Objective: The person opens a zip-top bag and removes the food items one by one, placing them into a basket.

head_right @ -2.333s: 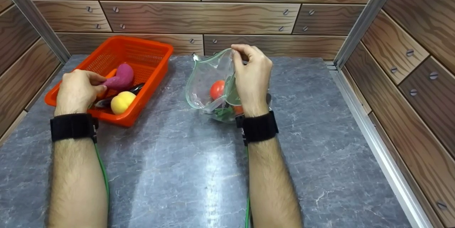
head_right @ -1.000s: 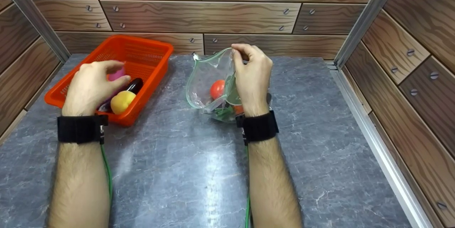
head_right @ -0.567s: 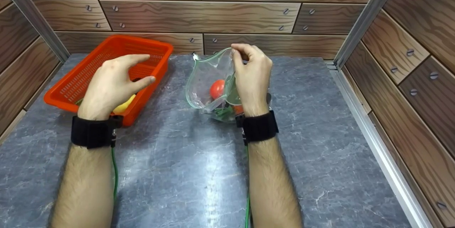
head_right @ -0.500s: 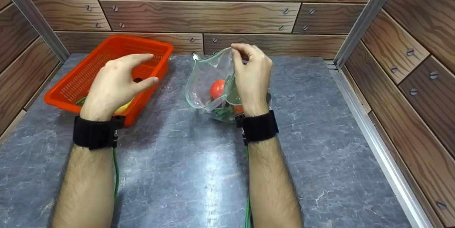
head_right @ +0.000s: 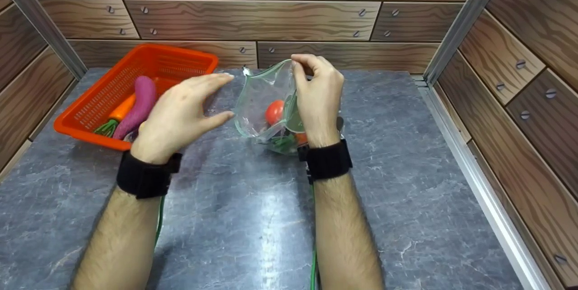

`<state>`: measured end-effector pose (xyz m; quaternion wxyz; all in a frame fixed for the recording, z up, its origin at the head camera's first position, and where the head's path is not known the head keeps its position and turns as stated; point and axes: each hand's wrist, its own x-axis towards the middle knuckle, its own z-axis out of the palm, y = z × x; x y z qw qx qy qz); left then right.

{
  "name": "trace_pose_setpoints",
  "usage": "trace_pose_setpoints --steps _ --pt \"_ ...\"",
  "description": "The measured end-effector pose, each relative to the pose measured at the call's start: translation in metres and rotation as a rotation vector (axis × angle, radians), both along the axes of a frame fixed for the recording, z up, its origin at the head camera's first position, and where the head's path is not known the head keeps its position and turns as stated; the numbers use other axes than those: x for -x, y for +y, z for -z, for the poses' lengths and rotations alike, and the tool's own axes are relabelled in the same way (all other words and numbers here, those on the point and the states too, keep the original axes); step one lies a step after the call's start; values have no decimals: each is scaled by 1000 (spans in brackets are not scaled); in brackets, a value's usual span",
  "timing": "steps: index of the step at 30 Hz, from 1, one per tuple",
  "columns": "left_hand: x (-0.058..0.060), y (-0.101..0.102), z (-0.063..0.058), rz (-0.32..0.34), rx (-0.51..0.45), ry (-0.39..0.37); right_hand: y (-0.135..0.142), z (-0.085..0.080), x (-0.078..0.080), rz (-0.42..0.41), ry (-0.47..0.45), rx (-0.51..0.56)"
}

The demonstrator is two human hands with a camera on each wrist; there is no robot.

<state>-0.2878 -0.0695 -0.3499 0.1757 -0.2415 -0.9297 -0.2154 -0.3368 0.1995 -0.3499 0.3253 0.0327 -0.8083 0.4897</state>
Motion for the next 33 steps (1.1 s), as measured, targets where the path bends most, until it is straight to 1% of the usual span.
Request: trace_pose_setpoints --steps 5,8,12,15,20,24,30,33 --pt "1 20 7 59 48 33 -1 0 0 -2 5 -8" --pt "4 30 12 73 84 65 -2 0 0 -6 6 -9" --pt "7 40 17 80 121 80 -2 -1 -1 -10 2 -4" --pt "12 49 20 94 158 73 -2 -1 0 -8 4 -6" --pt "23 64 24 114 229 65 -2 -1 0 -4 2 -17" --pt "32 73 25 105 280 40 -2 -2 -1 -1 2 -21" --pt "43 86 27 61 329 -5 -1 -1 0 -17 -2 -9" --pt "48 94 28 37 371 -27 -1 -1 -1 -19 -1 -5"
